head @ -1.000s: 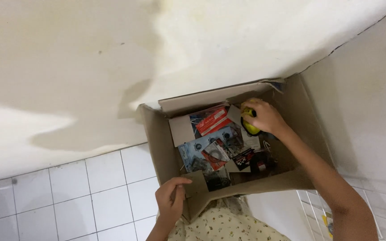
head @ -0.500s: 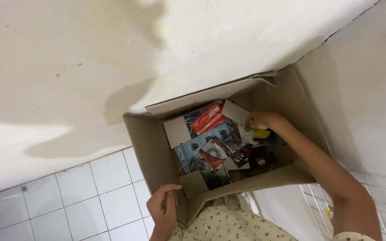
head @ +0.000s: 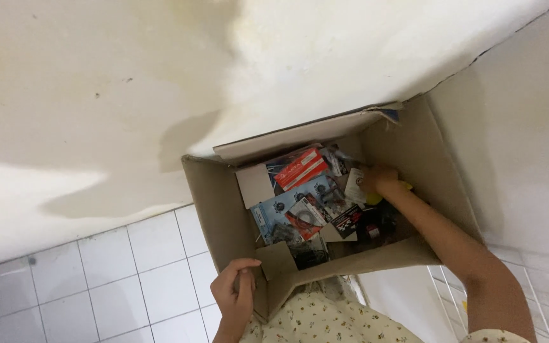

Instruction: The person wipes several small packaged items with a yellow cloth and places them on a wall-mounted wire rack. The person picks up each item from a cardboard box, wipes it, and hangs it on the rack. This is repeated for multiple items throughout the clip.

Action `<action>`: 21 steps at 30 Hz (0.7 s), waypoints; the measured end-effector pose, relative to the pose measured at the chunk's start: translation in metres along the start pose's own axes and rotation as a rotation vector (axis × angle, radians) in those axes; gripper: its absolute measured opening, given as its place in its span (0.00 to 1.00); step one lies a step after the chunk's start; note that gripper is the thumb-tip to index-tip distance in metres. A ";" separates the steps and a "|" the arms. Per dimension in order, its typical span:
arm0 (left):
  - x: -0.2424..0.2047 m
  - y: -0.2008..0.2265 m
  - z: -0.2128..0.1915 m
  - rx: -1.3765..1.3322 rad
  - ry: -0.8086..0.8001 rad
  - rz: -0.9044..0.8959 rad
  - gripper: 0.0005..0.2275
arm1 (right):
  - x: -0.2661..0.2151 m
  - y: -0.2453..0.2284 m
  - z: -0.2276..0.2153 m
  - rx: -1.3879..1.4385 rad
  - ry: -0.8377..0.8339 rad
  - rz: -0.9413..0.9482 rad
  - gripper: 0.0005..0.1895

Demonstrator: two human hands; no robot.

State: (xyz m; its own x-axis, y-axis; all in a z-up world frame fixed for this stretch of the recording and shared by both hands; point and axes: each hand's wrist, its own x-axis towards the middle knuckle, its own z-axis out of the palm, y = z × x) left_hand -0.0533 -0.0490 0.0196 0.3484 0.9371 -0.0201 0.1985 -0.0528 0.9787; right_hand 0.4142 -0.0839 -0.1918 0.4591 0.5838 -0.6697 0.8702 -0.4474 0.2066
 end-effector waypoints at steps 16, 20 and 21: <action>0.003 0.003 0.001 -0.040 -0.049 -0.001 0.10 | -0.147 -0.007 -0.173 0.103 -0.225 -0.152 0.11; 0.020 0.024 0.000 0.091 -0.213 -0.105 0.12 | -0.235 -0.007 -0.233 0.811 0.028 -0.317 0.14; 0.027 0.033 0.003 0.087 -0.206 -0.098 0.12 | -0.250 -0.020 -0.230 0.804 0.036 -0.321 0.14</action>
State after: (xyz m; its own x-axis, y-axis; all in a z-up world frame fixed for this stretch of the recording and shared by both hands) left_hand -0.0349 -0.0265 0.0508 0.5009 0.8498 -0.1641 0.3157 -0.0029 0.9488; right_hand 0.3232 -0.0646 0.1357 0.2302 0.7790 -0.5832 0.5741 -0.5926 -0.5649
